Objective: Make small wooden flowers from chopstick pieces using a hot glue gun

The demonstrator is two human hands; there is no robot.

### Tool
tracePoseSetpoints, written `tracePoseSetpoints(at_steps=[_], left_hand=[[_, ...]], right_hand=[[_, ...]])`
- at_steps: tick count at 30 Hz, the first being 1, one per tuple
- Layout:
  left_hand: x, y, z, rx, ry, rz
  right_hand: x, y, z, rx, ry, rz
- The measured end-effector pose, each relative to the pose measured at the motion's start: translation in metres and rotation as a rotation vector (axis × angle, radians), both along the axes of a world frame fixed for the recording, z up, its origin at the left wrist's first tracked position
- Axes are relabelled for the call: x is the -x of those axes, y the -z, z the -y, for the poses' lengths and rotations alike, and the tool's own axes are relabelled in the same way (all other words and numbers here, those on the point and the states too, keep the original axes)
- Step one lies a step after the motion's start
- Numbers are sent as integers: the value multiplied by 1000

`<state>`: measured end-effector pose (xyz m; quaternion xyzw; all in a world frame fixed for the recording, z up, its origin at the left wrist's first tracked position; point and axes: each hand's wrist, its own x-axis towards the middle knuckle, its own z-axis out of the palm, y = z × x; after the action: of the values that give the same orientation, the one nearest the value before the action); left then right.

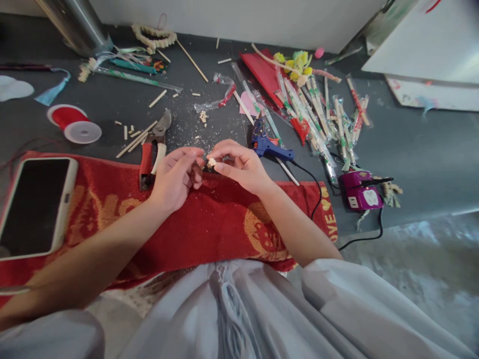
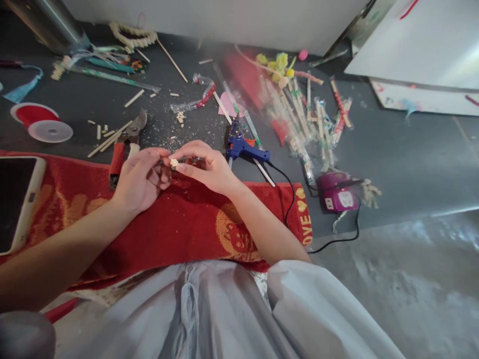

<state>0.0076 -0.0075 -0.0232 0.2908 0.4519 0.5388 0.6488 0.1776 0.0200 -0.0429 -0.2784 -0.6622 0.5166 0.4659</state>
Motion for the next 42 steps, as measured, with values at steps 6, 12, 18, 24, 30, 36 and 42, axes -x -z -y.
tracePoseSetpoints(at_steps=[6, 12, 18, 24, 30, 36, 42], left_hand=[[-1, -1, 7, -69, 192, -12], [-1, -2, 7, -85, 176, -21], [-3, -2, 5, -26, 68, -76], [-4, -4, 3, 21, 41, -107], [-5, -4, 4, 18, 57, -114], [-4, -3, 5, -11, 88, -110], [-4, -2, 5, -31, 95, -96]], right_hand=[[0, -5, 2, 32, -21, 50], [-3, -7, 2, -69, -2, 158], [-37, -27, -10, -299, 367, 642], [-80, -36, -16, -199, 645, 1147], [-89, -34, -12, -112, 557, 1385], [-87, -22, -17, -172, 568, 1388], [-93, -13, -25, -168, 667, 1161]])
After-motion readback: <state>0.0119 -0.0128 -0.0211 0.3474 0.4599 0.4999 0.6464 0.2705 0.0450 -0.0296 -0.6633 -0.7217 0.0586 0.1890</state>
